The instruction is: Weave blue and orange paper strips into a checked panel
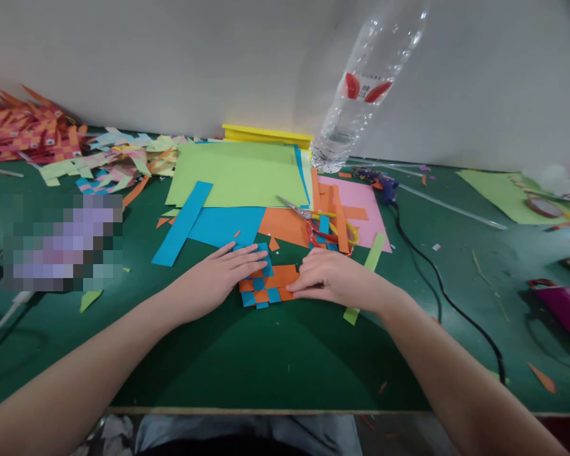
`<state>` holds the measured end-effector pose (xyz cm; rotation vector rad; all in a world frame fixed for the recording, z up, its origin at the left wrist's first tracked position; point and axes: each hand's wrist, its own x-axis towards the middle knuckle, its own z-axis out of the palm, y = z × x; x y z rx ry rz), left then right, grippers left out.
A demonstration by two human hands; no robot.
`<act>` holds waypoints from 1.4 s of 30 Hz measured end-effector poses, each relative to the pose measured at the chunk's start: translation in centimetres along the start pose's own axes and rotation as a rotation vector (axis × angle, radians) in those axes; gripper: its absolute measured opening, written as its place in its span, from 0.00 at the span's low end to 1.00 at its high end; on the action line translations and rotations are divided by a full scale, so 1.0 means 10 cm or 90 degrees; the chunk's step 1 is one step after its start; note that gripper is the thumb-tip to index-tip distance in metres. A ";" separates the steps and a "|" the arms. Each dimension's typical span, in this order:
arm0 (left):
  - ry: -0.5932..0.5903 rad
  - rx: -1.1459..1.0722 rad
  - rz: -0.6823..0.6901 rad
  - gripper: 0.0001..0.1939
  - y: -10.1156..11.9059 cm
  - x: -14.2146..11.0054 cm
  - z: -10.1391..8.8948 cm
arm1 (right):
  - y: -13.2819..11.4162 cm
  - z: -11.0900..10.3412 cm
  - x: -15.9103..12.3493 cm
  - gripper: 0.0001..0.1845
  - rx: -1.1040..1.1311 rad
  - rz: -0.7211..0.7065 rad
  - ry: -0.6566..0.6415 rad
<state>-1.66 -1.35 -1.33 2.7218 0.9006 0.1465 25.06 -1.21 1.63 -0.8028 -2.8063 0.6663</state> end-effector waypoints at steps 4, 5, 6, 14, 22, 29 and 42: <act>-0.006 0.006 0.001 0.25 0.00 0.00 0.00 | -0.03 -0.02 0.01 0.07 0.049 -0.013 0.054; -0.007 0.010 0.003 0.25 -0.01 0.00 0.00 | -0.04 -0.02 0.01 0.08 0.064 -0.020 0.077; -0.008 0.014 0.005 0.26 -0.01 0.00 0.00 | -0.05 -0.01 0.02 0.09 0.071 -0.028 0.098; 0.049 0.018 -0.025 0.23 0.08 0.01 -0.05 | -0.08 0.08 0.07 0.14 -0.031 -0.042 0.108; 0.107 0.105 -0.033 0.39 0.13 -0.02 -0.05 | -0.11 0.15 0.08 0.30 -0.053 0.024 0.137; 0.079 0.207 -0.183 0.35 0.27 -0.09 -0.28 | -0.19 0.15 0.08 0.35 -0.101 0.076 0.153; 0.009 0.213 -0.196 0.36 0.29 -0.11 -0.25 | -0.22 0.16 0.09 0.28 -0.086 0.081 0.136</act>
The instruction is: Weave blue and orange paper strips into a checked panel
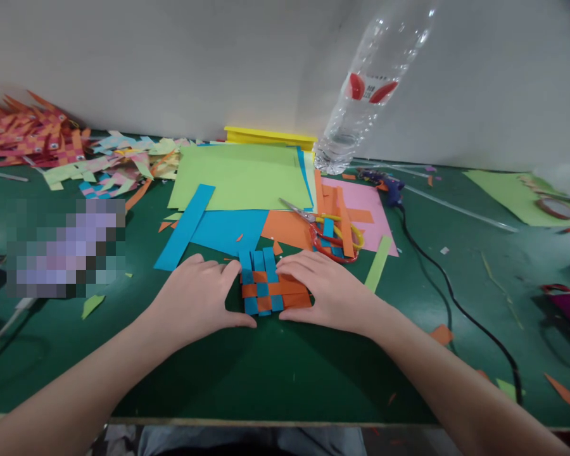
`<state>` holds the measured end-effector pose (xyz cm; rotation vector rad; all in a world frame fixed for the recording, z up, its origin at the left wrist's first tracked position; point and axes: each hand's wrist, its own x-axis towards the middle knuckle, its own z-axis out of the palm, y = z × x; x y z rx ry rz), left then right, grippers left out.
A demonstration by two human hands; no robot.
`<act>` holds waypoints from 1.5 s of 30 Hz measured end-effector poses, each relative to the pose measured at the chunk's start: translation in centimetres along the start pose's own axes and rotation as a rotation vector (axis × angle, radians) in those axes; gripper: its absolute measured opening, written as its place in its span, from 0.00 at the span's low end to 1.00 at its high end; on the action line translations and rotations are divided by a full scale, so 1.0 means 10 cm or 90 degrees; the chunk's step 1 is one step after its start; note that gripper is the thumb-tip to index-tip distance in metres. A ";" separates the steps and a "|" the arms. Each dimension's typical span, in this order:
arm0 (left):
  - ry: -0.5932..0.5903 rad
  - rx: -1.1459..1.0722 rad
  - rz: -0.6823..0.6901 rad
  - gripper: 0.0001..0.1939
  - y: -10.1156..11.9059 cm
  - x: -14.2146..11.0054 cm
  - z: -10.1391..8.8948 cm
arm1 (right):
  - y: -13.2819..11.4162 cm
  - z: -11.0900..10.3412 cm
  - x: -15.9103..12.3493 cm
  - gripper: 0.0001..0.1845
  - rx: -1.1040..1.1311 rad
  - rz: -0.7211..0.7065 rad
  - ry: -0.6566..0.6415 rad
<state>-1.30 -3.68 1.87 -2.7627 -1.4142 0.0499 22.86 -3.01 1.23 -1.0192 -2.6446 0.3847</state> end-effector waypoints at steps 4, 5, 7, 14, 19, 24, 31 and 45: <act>-0.013 -0.018 -0.007 0.37 0.01 0.01 0.00 | 0.01 0.04 -0.01 0.30 -0.038 -0.016 0.003; -0.014 -0.022 -0.009 0.37 0.01 0.01 0.00 | 0.01 0.04 -0.01 0.30 -0.046 -0.016 0.004; -0.016 -0.024 -0.013 0.38 0.02 0.02 0.00 | 0.01 0.04 -0.01 0.30 -0.063 -0.016 0.005; -0.009 0.001 -0.013 0.36 0.02 0.01 -0.01 | -0.01 0.04 0.00 0.30 -0.094 -0.030 0.017; -0.004 0.024 -0.010 0.34 0.03 0.02 -0.01 | 0.00 0.06 0.00 0.30 -0.104 -0.032 0.021; -0.009 0.024 -0.023 0.34 0.04 0.03 -0.01 | -0.01 0.06 -0.01 0.30 -0.109 -0.030 0.016; -0.009 0.042 -0.015 0.36 0.04 0.01 0.00 | -0.01 0.06 -0.01 0.31 -0.113 -0.035 0.028; -0.001 0.013 -0.001 0.30 0.06 0.01 0.01 | 0.00 0.07 0.01 0.31 -0.120 -0.045 0.017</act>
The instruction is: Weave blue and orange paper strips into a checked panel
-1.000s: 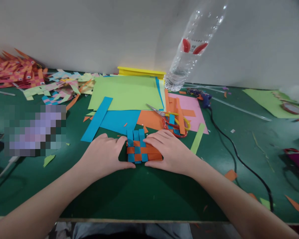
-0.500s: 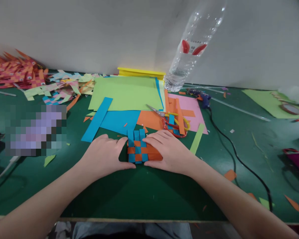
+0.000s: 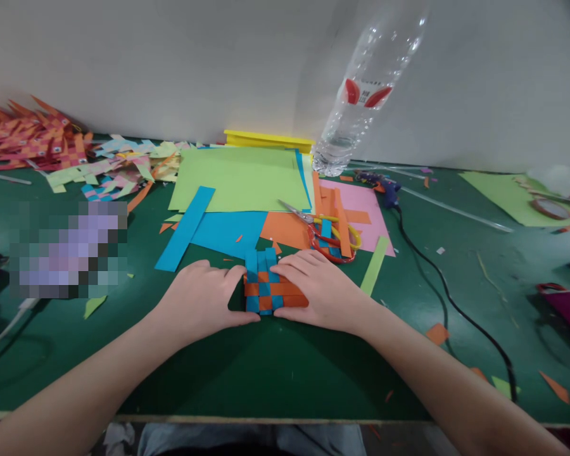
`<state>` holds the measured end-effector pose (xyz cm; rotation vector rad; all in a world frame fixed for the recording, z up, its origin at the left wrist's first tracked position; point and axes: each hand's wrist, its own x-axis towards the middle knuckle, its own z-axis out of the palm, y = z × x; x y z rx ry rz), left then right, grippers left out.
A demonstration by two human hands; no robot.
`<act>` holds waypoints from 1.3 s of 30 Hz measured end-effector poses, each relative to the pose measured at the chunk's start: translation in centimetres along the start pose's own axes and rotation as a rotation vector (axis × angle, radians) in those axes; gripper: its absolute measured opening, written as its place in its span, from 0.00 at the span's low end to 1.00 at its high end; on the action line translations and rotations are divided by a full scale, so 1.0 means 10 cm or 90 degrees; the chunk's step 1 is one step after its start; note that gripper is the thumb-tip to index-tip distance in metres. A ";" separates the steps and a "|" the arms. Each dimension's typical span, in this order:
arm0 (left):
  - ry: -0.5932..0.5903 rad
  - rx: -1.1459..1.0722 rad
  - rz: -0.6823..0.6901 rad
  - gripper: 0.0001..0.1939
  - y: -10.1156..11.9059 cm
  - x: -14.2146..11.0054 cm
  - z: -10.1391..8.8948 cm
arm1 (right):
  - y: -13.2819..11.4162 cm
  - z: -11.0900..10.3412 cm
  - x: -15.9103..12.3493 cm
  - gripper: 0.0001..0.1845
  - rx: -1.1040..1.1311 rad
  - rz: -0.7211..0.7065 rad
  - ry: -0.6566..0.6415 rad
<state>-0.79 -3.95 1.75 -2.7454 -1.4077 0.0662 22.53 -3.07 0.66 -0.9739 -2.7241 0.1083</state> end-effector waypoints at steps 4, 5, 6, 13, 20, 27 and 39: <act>-0.008 0.000 -0.007 0.30 0.01 0.00 0.00 | 0.01 0.01 0.00 0.31 -0.005 -0.002 0.001; -0.010 0.000 -0.008 0.30 0.01 0.00 0.00 | 0.01 0.01 -0.01 0.32 -0.005 -0.002 0.002; -0.011 -0.001 -0.008 0.30 0.01 0.00 0.00 | 0.01 0.01 -0.01 0.32 -0.005 -0.003 0.003; -0.032 -0.003 -0.025 0.32 0.02 0.00 -0.02 | 0.00 0.01 -0.02 0.31 -0.005 -0.006 0.009; -0.012 0.007 -0.043 0.30 0.03 0.00 -0.02 | 0.01 0.00 -0.01 0.31 -0.002 -0.005 0.024; 0.095 0.004 0.037 0.20 -0.01 0.00 0.05 | 0.02 0.01 -0.01 0.31 -0.001 -0.006 0.019; 0.232 -0.042 0.231 0.11 0.00 0.04 0.05 | 0.02 -0.01 0.01 0.31 -0.001 -0.023 0.026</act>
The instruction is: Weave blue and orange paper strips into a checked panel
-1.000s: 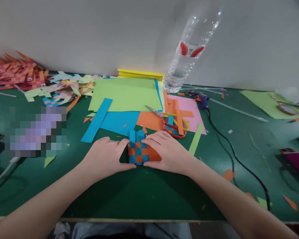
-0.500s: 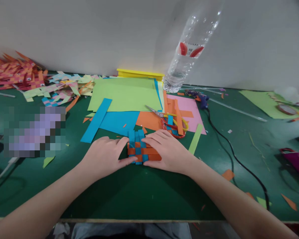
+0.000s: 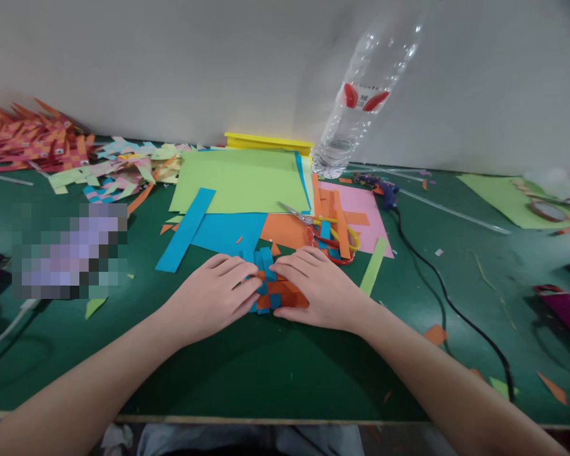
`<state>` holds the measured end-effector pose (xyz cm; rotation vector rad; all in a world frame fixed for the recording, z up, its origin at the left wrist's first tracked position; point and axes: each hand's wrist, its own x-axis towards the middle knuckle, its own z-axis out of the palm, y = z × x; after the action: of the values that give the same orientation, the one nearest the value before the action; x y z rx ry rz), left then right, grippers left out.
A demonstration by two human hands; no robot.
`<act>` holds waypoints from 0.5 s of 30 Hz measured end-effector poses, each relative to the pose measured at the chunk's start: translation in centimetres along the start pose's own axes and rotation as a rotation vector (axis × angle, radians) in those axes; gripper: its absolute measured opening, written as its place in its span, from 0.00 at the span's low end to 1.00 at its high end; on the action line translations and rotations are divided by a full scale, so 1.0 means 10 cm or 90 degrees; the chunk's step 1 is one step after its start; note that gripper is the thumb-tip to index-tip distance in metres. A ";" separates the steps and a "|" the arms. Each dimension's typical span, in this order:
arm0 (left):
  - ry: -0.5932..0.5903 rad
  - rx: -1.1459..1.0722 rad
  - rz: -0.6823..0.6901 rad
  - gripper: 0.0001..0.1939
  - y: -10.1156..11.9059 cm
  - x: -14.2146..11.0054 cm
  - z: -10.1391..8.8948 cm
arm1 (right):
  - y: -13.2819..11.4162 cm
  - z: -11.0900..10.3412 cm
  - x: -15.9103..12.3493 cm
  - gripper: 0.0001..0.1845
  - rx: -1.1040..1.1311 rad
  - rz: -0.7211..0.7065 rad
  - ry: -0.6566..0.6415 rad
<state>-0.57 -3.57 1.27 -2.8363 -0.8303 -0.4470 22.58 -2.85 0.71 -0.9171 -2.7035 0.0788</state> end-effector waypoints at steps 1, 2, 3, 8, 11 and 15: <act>0.005 0.000 0.002 0.11 0.00 0.00 0.00 | 0.00 0.00 0.00 0.30 0.001 -0.003 0.002; 0.009 -0.001 0.004 0.11 0.00 -0.01 0.00 | 0.01 0.00 0.00 0.30 0.001 -0.006 0.003; 0.010 -0.003 0.003 0.11 0.00 -0.01 0.00 | 0.01 0.00 0.00 0.30 0.002 -0.009 0.005; -0.012 -0.052 -0.023 0.12 -0.01 -0.01 0.02 | 0.04 -0.01 -0.01 0.31 0.006 -0.003 0.013; -0.039 -0.090 -0.030 0.16 -0.01 -0.01 0.04 | 0.07 -0.01 -0.01 0.30 0.009 -0.008 0.007; -0.083 -0.116 -0.022 0.22 -0.01 -0.02 0.10 | 0.13 0.00 -0.01 0.17 0.003 -0.020 0.012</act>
<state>-0.57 -3.40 0.26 -3.0516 -0.9060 -0.3615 23.39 -1.87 0.46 -0.8690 -2.6979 0.0696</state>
